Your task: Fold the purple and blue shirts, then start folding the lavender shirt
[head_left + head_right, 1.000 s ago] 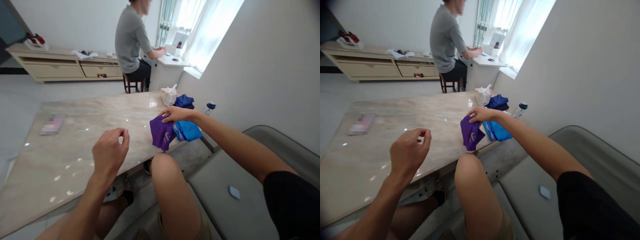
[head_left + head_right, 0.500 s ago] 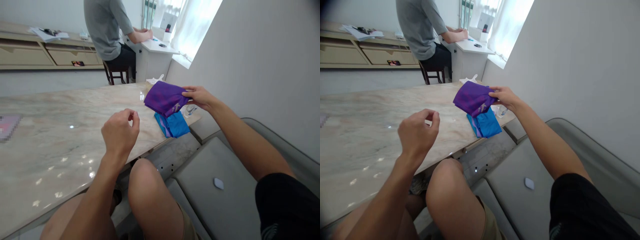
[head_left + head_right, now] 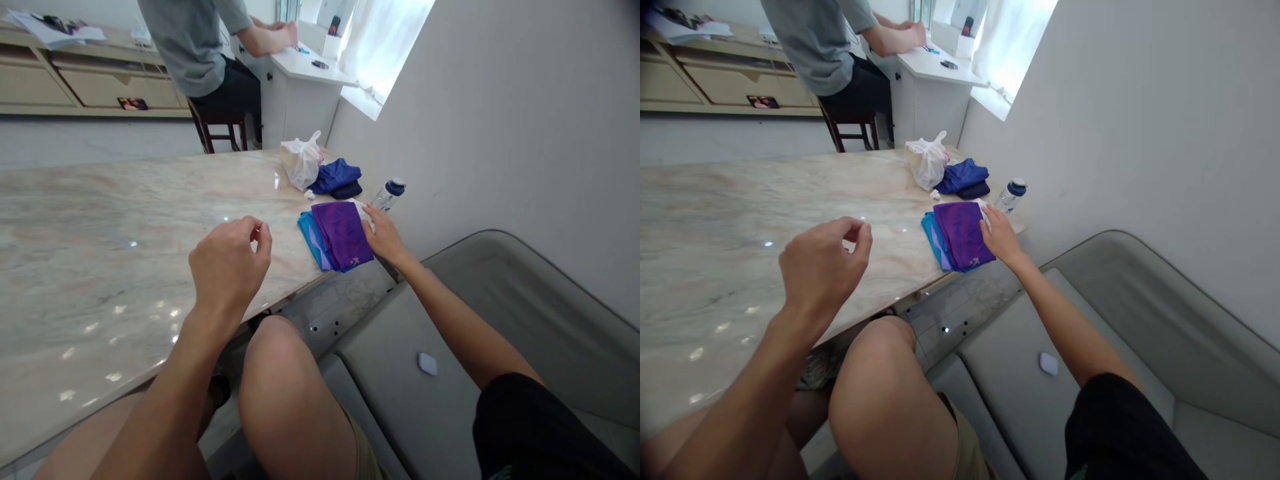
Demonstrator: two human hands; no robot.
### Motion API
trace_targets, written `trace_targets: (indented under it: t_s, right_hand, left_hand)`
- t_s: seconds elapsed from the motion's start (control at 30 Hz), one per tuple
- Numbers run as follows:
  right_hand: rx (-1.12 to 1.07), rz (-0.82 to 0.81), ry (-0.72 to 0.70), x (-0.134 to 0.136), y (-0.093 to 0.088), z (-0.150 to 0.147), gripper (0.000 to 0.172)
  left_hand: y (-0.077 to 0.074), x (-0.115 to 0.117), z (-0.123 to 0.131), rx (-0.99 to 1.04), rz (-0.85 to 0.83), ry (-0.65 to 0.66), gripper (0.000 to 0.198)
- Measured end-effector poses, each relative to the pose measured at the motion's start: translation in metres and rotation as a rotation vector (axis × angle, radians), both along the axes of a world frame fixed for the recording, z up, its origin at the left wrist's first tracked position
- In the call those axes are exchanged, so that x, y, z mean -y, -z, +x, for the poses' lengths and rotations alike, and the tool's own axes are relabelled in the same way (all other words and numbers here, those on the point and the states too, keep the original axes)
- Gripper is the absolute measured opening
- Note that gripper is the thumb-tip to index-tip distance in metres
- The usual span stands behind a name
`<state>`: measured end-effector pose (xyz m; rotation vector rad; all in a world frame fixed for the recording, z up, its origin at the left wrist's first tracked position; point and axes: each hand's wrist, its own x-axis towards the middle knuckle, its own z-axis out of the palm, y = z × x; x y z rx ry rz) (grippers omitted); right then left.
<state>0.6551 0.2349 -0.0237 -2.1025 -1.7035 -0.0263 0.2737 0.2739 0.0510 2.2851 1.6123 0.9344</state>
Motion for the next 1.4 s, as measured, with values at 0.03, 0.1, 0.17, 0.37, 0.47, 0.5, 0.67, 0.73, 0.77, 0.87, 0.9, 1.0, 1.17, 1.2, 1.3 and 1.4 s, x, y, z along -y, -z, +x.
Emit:
trace_targets:
  t_s: [0.03, 0.1, 0.17, 0.37, 0.47, 0.5, 0.67, 0.73, 0.77, 0.87, 0.9, 1.0, 1.17, 1.2, 1.3, 1.4]
  right_hand:
    - [0.061, 0.021, -0.033, -0.014, 0.009, -0.010, 0.061]
    - [0.137, -0.001, -0.013, -0.037, 0.032, -0.032, 0.066]
    - [0.162, -0.093, 0.020, -0.051, 0.058, -0.049, 0.069]
    - [0.212, -0.215, 0.009, -0.058, 0.090, -0.050, 0.073]
    - [0.201, -0.254, 0.008, -0.059, 0.082, -0.047, 0.072]
    - [0.183, -0.263, -0.004, -0.058, 0.077, -0.046, 0.070]
    - [0.096, -0.129, -0.126, -0.039, 0.041, -0.033, 0.053]
    - [0.087, -0.107, -0.095, -0.029, 0.023, -0.025, 0.047]
    - [0.083, -0.136, -0.059, -0.025, 0.015, -0.024, 0.042]
    - [0.060, -0.284, 0.034, -0.017, 0.001, -0.033, 0.028]
    - [0.053, -0.316, 0.050, -0.015, 0.001, -0.041, 0.028]
    - [0.056, -0.331, 0.069, -0.011, 0.011, -0.069, 0.044]
    - [0.077, -0.309, 0.136, -0.014, 0.029, -0.091, 0.023]
    - [0.064, -0.302, 0.156, -0.016, 0.027, -0.090, 0.020]
    - [0.023, -0.240, 0.194, -0.027, 0.007, -0.084, 0.020]
    - [-0.022, -0.034, 0.173, -0.043, -0.035, -0.087, 0.024]
  left_hand:
    - [0.002, -0.001, -0.002, -0.011, 0.006, -0.005, 0.030]
    - [0.004, -0.003, -0.007, -0.034, 0.014, -0.019, 0.030]
    - [0.006, -0.005, -0.013, -0.058, 0.013, -0.037, 0.030]
    - [0.008, -0.008, -0.031, -0.112, -0.007, -0.071, 0.033]
    - [0.007, -0.007, -0.036, -0.129, 0.000, -0.072, 0.033]
    - [0.007, -0.007, -0.036, -0.132, 0.000, -0.068, 0.033]
    - [0.003, -0.004, -0.037, -0.098, -0.016, -0.038, 0.033]
    - [0.001, -0.003, -0.037, -0.076, -0.032, -0.029, 0.033]
    - [0.000, -0.003, -0.037, -0.068, -0.041, -0.027, 0.033]
    - [-0.002, -0.002, -0.038, -0.052, -0.055, -0.023, 0.032]
    - [-0.002, -0.002, -0.039, -0.051, -0.054, -0.020, 0.032]
    - [-0.002, -0.001, -0.043, -0.062, -0.041, -0.006, 0.032]
    - [-0.002, 0.000, -0.059, -0.073, -0.041, -0.021, 0.031]
    - [-0.002, 0.000, -0.063, -0.069, -0.040, -0.029, 0.030]
    - [-0.002, 0.000, -0.074, -0.044, -0.031, -0.048, 0.030]
    - [-0.002, -0.002, -0.087, -0.037, -0.025, -0.064, 0.031]
